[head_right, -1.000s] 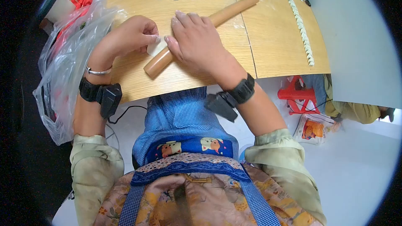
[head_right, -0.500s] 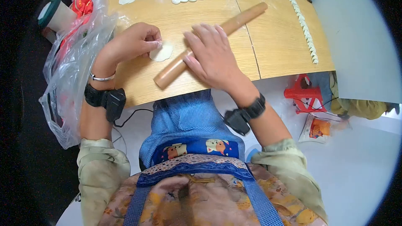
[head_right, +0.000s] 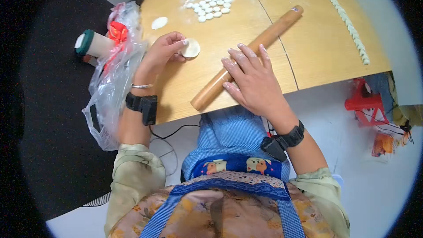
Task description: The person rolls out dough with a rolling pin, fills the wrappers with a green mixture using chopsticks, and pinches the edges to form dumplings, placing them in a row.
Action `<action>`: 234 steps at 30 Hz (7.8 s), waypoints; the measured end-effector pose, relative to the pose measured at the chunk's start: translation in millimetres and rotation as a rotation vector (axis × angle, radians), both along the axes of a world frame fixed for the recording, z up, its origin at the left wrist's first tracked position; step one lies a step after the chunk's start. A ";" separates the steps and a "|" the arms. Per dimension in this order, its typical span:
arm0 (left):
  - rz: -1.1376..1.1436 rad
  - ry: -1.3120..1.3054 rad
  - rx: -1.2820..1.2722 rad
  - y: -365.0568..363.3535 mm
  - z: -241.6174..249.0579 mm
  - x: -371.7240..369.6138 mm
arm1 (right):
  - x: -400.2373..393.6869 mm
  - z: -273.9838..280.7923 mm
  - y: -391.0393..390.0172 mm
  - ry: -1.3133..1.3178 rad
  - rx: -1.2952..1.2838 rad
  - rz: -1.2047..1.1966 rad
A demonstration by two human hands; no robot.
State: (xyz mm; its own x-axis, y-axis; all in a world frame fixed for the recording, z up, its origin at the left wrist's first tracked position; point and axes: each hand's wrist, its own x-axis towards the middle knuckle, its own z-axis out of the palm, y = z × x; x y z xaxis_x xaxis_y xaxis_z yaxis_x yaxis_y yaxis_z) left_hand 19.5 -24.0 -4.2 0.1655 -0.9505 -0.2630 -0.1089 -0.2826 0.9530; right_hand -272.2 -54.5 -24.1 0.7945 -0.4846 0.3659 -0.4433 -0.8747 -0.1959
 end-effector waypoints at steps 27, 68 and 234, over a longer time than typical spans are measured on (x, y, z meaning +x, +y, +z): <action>0.432 -0.425 -0.033 -42.2 -7.9 119.4 | -4.8 0.5 -1.2 -0.010 0.004 -0.004; 0.048 -1.104 -0.260 -44.2 0.7 -1.2 | -6.3 -0.5 -0.9 -0.063 0.039 -0.002; -0.442 -0.359 -0.207 20.5 -2.8 -20.2 | 31.9 -4.6 -3.5 0.038 -0.033 0.052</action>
